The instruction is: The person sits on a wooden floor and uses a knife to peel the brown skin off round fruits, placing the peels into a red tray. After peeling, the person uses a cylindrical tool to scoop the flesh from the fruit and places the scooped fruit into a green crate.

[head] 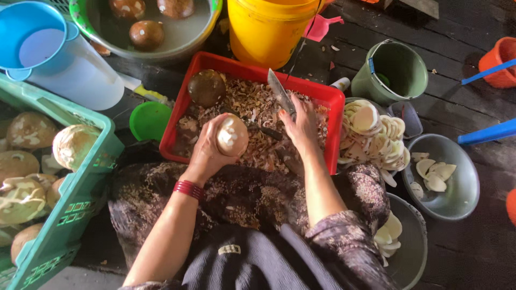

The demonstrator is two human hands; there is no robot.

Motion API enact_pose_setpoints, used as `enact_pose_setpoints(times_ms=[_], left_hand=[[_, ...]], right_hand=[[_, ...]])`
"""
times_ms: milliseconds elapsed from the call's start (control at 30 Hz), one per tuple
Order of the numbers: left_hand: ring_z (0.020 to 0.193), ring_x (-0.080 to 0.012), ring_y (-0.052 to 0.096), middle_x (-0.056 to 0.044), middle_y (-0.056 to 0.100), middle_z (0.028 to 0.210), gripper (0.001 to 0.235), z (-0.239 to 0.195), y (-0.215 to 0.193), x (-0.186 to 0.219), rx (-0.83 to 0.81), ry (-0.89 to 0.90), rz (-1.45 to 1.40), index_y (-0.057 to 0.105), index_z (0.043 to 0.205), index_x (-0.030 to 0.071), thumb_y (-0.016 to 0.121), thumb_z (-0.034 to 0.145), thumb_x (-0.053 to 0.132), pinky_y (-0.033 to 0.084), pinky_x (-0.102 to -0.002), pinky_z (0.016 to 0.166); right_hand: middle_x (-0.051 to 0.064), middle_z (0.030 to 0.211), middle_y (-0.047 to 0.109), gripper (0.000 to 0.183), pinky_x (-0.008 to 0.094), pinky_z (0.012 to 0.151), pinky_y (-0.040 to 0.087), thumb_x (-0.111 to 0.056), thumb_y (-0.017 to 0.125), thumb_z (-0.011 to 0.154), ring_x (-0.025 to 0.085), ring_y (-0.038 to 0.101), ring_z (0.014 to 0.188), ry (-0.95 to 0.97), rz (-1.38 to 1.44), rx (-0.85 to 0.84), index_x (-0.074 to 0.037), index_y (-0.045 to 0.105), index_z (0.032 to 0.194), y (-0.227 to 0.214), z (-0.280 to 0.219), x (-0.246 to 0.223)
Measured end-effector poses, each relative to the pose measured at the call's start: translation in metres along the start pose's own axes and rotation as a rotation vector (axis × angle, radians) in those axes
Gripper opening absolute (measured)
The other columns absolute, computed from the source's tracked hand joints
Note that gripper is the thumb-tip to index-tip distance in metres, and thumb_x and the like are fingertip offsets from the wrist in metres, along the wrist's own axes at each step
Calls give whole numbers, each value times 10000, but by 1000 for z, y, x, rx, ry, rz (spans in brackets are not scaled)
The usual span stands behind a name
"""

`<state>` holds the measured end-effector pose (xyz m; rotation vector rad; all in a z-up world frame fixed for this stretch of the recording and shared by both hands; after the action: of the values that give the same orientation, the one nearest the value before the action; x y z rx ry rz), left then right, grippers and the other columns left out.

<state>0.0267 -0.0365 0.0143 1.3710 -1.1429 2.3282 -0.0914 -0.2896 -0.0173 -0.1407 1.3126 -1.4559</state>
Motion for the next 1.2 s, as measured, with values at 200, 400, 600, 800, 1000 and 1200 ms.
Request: enact_pose_setpoints(times_ms=[200,400,600,800,1000,1200], left_hand=[[1289,-296,592,-108,587,1405,1144,-1,10,-6,36,-207,-180,418,1438,131,1021,491,350,483,-429,1096],[1300,-285,648,-108,633,1403,1043,-2,6,-10,104,-190,-239,443,1454,160,988,594,385,548,-434,1108],[1316,-363,557,-192,506,1423,1043,-12,15,-3,198,-167,23,457,1503,149,954,586,198,536,-448,1063],[1337,-300,610,-121,548,1471,980,-13,6,-15,323,-94,-475,485,1475,148,985,643,284,597,-476,1123],[1331,-285,526,-122,484,1445,819,-21,-25,-97,727,-304,-993,391,1475,136,854,814,281,560,-431,1059],[1339,-270,547,-127,514,1548,772,-21,5,-161,583,-629,-1339,473,1595,63,730,958,415,513,-402,1028]], right_hand=[[115,1304,606,346,331,858,577,-72,656,1012,239,642,1123,-20,-50,-371,-150,638,1348,47,-38,-9],[237,1525,277,843,340,654,645,171,662,786,383,483,1264,335,-172,-630,-237,378,1466,41,-50,-12],[225,1481,463,886,487,869,548,90,755,677,402,566,1267,252,-330,-386,-195,439,1454,-11,-36,-12],[207,1419,558,691,395,1059,496,99,742,754,322,559,1293,-88,203,-436,-16,519,1398,21,-45,-71],[218,1427,501,886,490,1007,457,52,798,619,427,537,1293,-208,-220,-433,-153,530,1437,78,-55,-135],[172,1273,565,810,423,842,584,-173,884,725,331,615,1130,-81,-38,-365,-161,539,1458,55,-34,-163]])
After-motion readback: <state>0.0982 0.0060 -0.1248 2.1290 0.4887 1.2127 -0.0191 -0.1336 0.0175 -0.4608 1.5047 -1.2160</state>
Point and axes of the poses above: each hand's wrist, its own z-axis towards the middle knuckle, its own y-axis out of the palm, x = y × z, the point moved 7 cm from there along z, towards the middle knuckle
